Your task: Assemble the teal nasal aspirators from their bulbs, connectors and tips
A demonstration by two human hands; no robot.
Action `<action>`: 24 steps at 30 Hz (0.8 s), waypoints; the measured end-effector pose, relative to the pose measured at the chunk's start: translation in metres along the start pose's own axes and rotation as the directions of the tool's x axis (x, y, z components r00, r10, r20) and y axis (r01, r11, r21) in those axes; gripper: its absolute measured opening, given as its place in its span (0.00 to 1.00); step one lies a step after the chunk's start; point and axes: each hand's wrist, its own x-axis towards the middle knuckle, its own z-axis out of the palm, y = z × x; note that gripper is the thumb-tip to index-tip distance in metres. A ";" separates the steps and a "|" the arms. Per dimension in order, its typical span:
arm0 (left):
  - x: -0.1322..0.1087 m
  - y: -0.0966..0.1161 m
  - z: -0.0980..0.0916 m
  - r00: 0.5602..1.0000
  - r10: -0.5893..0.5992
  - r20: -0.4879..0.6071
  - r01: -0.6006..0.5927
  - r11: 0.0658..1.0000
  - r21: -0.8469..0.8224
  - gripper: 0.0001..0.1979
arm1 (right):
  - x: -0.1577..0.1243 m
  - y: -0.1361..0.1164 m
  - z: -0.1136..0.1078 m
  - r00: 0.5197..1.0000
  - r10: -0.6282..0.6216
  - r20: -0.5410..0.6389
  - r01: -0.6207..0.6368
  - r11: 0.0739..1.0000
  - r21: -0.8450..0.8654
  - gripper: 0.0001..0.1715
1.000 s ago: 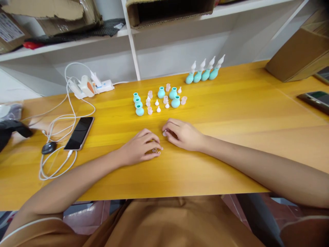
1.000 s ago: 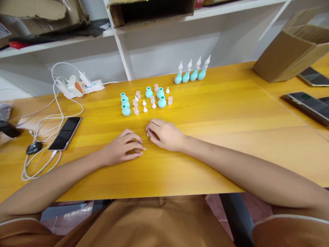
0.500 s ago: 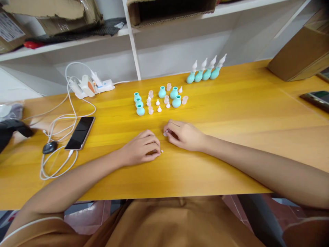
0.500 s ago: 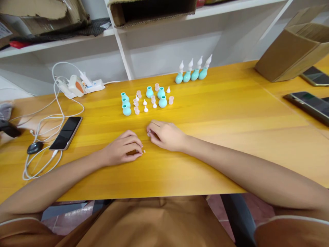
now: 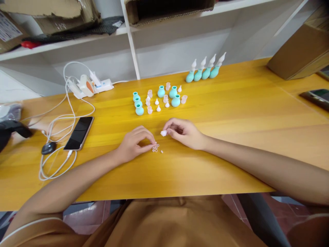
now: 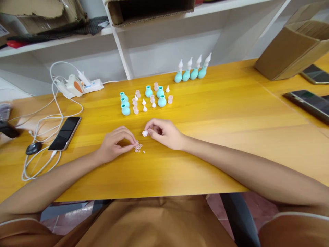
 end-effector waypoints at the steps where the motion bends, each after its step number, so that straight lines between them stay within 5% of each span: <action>1: -0.001 0.000 0.000 1.000 -0.017 -0.017 0.017 1.000 -0.019 0.05 | -0.001 0.000 0.002 0.999 0.050 0.021 -0.051 0.996 0.075 0.10; 5: -0.004 0.001 0.000 0.995 -0.037 -0.088 0.031 0.998 -0.061 0.06 | -0.005 -0.004 0.009 0.982 0.138 0.133 -0.168 0.952 0.257 0.14; 11: -0.004 -0.001 0.001 0.989 0.084 -0.122 -0.089 0.995 -0.042 0.09 | -0.008 -0.013 0.015 0.965 0.199 0.172 -0.241 0.931 0.275 0.18; 17: -0.005 -0.001 0.001 0.985 0.143 -0.093 -0.146 0.989 -0.029 0.09 | -0.010 -0.015 0.016 0.969 0.189 0.160 -0.226 0.940 0.255 0.19; 24: -0.005 -0.003 0.002 0.999 0.033 -0.029 -0.037 0.988 -0.147 0.11 | -0.009 -0.015 0.016 0.975 0.134 0.177 -0.169 0.964 0.206 0.17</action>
